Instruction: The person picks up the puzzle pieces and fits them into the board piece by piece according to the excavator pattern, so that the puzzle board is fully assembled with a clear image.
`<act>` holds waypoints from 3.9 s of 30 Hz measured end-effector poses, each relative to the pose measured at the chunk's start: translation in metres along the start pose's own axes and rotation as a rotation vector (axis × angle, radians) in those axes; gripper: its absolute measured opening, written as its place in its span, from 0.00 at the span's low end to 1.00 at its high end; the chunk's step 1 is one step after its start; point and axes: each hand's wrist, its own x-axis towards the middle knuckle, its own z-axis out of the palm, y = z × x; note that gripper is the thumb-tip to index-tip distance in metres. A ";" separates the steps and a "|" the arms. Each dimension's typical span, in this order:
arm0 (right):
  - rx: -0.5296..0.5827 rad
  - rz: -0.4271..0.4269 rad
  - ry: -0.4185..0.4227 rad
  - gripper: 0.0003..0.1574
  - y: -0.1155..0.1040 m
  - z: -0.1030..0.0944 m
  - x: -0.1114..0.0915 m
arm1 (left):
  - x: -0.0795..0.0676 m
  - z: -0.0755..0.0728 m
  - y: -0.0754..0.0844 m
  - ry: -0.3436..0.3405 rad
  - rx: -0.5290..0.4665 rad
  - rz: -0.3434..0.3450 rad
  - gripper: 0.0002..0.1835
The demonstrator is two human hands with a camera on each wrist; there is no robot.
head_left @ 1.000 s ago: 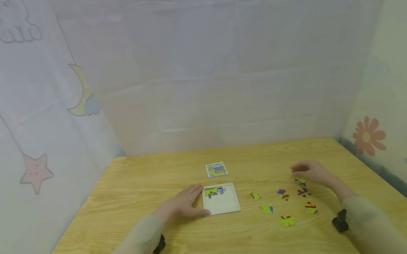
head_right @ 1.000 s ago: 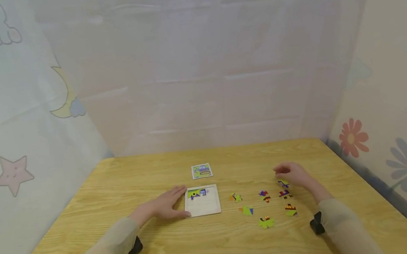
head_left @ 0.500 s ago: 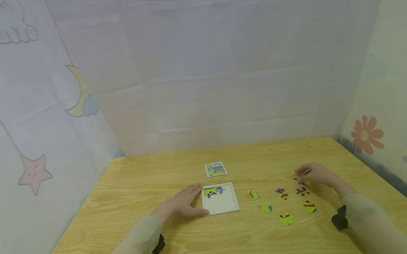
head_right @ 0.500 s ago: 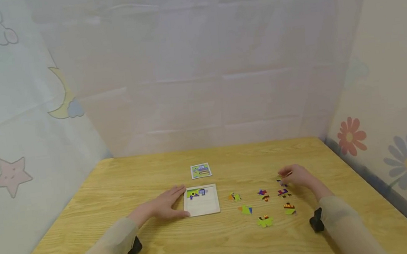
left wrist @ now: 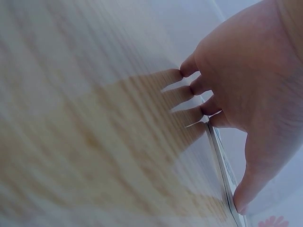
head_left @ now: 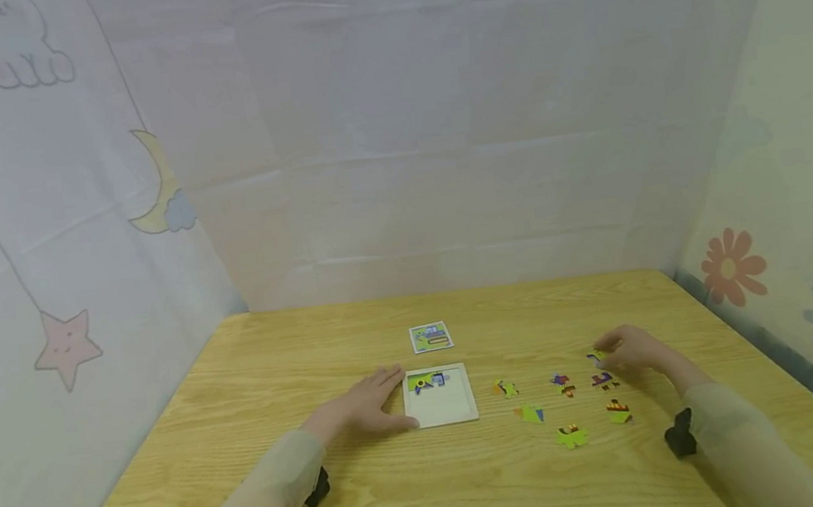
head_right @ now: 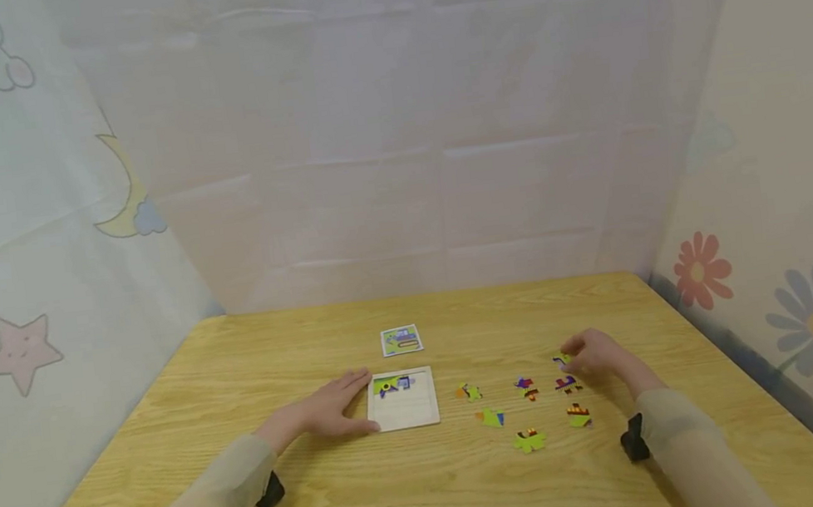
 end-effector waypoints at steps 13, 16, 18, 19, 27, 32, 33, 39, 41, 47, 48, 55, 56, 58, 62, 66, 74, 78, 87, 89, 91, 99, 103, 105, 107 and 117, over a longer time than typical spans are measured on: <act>0.102 0.020 0.050 0.17 0.000 -0.002 0.003 | -0.002 -0.001 0.003 -0.010 -0.013 0.002 0.51; 0.127 0.003 0.056 0.17 -0.001 -0.002 0.003 | -0.002 -0.001 0.002 -0.012 -0.012 0.009 0.51; 0.143 -0.005 0.060 0.19 -0.001 -0.002 0.004 | -0.002 -0.001 0.003 -0.012 -0.009 0.015 0.51; 0.163 -0.005 0.062 0.20 -0.002 -0.002 0.005 | -0.002 -0.001 0.003 -0.011 -0.006 0.017 0.51; 0.278 -0.036 0.060 0.28 -0.015 -0.002 0.011 | -0.003 -0.002 0.005 -0.014 0.000 0.008 0.51; 0.326 -0.070 0.051 0.29 -0.026 0.002 0.016 | -0.004 -0.002 0.005 -0.013 0.006 0.004 0.51; 0.331 -0.079 0.050 0.29 -0.027 0.003 0.017 | -0.004 -0.002 0.004 -0.015 0.006 0.004 0.51; 0.346 -0.108 0.031 0.28 -0.038 0.013 0.025 | -0.005 -0.003 0.005 -0.007 0.002 0.011 0.51; 0.359 -0.110 0.014 0.29 -0.043 0.016 0.028 | -0.005 -0.003 0.005 -0.005 0.004 0.010 0.51; 0.423 -0.117 -0.017 0.30 -0.058 0.023 0.035 | -0.004 -0.003 0.004 -0.010 0.003 0.010 0.51; 0.430 -0.119 -0.019 0.30 -0.060 0.024 0.036 | -0.004 -0.003 0.004 -0.011 0.003 0.011 0.51; 0.456 -0.137 -0.031 0.28 -0.079 0.033 0.041 | -0.003 -0.002 0.004 -0.007 -0.004 0.016 0.51; 0.457 -0.141 -0.035 0.28 -0.082 0.034 0.042 | -0.003 -0.003 0.005 -0.008 -0.006 0.016 0.51; 0.464 -0.149 -0.045 0.27 -0.088 0.038 0.044 | -0.004 -0.003 0.005 -0.008 -0.007 0.017 0.51; 0.464 -0.165 -0.061 0.25 -0.094 0.047 0.052 | -0.005 -0.003 0.005 -0.008 -0.001 0.013 0.51; 0.486 -0.170 -0.080 0.24 -0.100 0.056 0.059 | -0.004 -0.002 0.004 -0.002 0.007 0.018 0.51; 0.503 -0.175 -0.123 0.21 -0.117 0.071 0.065 | -0.005 -0.004 0.007 -0.005 -0.006 0.005 0.50; 0.474 -0.165 -0.126 0.18 -0.126 0.075 0.065 | -0.005 -0.005 0.007 -0.009 -0.007 0.001 0.50; 0.436 -0.153 -0.120 0.15 -0.144 0.083 0.072 | -0.007 -0.005 0.006 -0.014 -0.009 0.010 0.50; 0.431 -0.150 -0.120 0.14 -0.146 0.085 0.073 | -0.007 -0.005 0.006 -0.015 -0.006 0.010 0.51; 0.427 -0.143 -0.119 0.14 -0.150 0.086 0.073 | -0.007 -0.004 0.005 -0.013 -0.002 0.009 0.51; 0.457 -0.066 -0.094 0.13 -0.161 0.094 0.077 | -0.005 -0.002 0.004 -0.013 -0.001 -0.007 0.51; 0.452 -0.033 -0.087 0.12 -0.164 0.098 0.080 | -0.005 -0.002 0.004 -0.014 0.004 -0.004 0.51; 0.454 -0.025 -0.087 0.12 -0.165 0.100 0.081 | -0.005 -0.002 0.004 -0.014 0.008 -0.001 0.51; 0.455 -0.019 -0.092 0.11 -0.166 0.101 0.081 | -0.006 -0.002 0.003 -0.014 0.009 0.000 0.51; 0.442 0.012 -0.114 0.09 -0.172 0.109 0.085 | -0.006 -0.003 0.003 -0.012 0.000 0.008 0.51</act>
